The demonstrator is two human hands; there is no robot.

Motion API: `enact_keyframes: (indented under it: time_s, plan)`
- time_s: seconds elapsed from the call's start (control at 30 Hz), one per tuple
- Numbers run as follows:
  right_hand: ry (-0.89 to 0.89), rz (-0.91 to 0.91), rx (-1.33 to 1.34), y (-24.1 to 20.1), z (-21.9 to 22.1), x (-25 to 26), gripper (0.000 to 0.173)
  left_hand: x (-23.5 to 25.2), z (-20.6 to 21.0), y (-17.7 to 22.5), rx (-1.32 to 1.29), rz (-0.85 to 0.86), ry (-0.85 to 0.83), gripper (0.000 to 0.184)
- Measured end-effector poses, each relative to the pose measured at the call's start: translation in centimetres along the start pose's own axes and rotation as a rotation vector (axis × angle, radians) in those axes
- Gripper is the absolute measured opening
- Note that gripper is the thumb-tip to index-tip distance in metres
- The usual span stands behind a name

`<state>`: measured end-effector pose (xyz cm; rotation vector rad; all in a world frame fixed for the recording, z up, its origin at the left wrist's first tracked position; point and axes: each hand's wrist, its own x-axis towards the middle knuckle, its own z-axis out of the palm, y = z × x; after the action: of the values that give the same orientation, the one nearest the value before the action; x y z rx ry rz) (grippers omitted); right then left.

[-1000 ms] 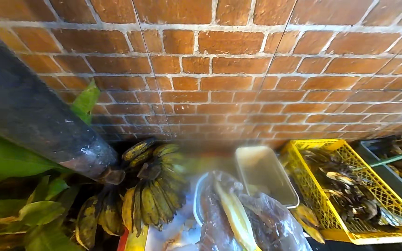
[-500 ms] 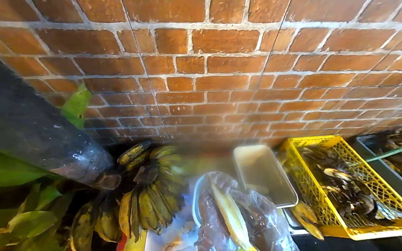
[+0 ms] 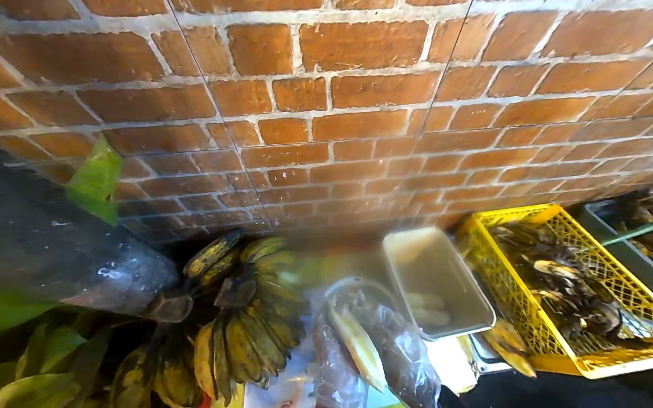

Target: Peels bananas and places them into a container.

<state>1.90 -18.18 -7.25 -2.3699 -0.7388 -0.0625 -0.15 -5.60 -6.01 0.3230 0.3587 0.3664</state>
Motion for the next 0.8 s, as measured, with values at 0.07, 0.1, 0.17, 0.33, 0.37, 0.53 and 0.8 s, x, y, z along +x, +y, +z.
enact_keyframes:
  time_s: [0.07, 0.1, 0.17, 0.33, 0.37, 0.53, 0.8]
  plan:
    - [-0.089, 0.084, 0.046, 0.0, 0.7, 0.8, 0.033, 0.4, -0.5, 0.2, -0.009, -0.041, 0.075, 0.047]
    - [-0.110, 0.102, 0.055, 0.1, 1.1, 1.3, 0.034, 0.3, -0.1, 0.5, 0.009, -0.060, 0.135, 0.044]
    - [-0.093, 0.022, 0.000, 1.2, 2.0, 2.0, 0.032, 0.1, -0.6, 0.9, 0.082, -0.067, 0.188, 0.041]
    - [-0.074, -0.057, -0.227, 8.0, 4.0, 2.1, 0.036, 2.0, -8.2, -0.9, 0.121, -0.012, 0.149, 0.045]
    - [-0.119, 0.035, -0.246, 7.7, 3.7, 2.1, 0.036, 2.5, -9.1, -1.1, 0.150, -0.004, 0.151, 0.044]
    - [-0.492, 0.337, 0.166, 2.3, 5.2, 2.5, 0.056, 3.3, -11.8, -3.6, 0.529, 0.030, 0.246, 0.040]
    - [-0.386, 0.364, -0.029, 5.3, 9.7, 3.1, 0.047, 4.2, -10.9, -2.2, 0.927, -0.089, 0.384, 0.049]
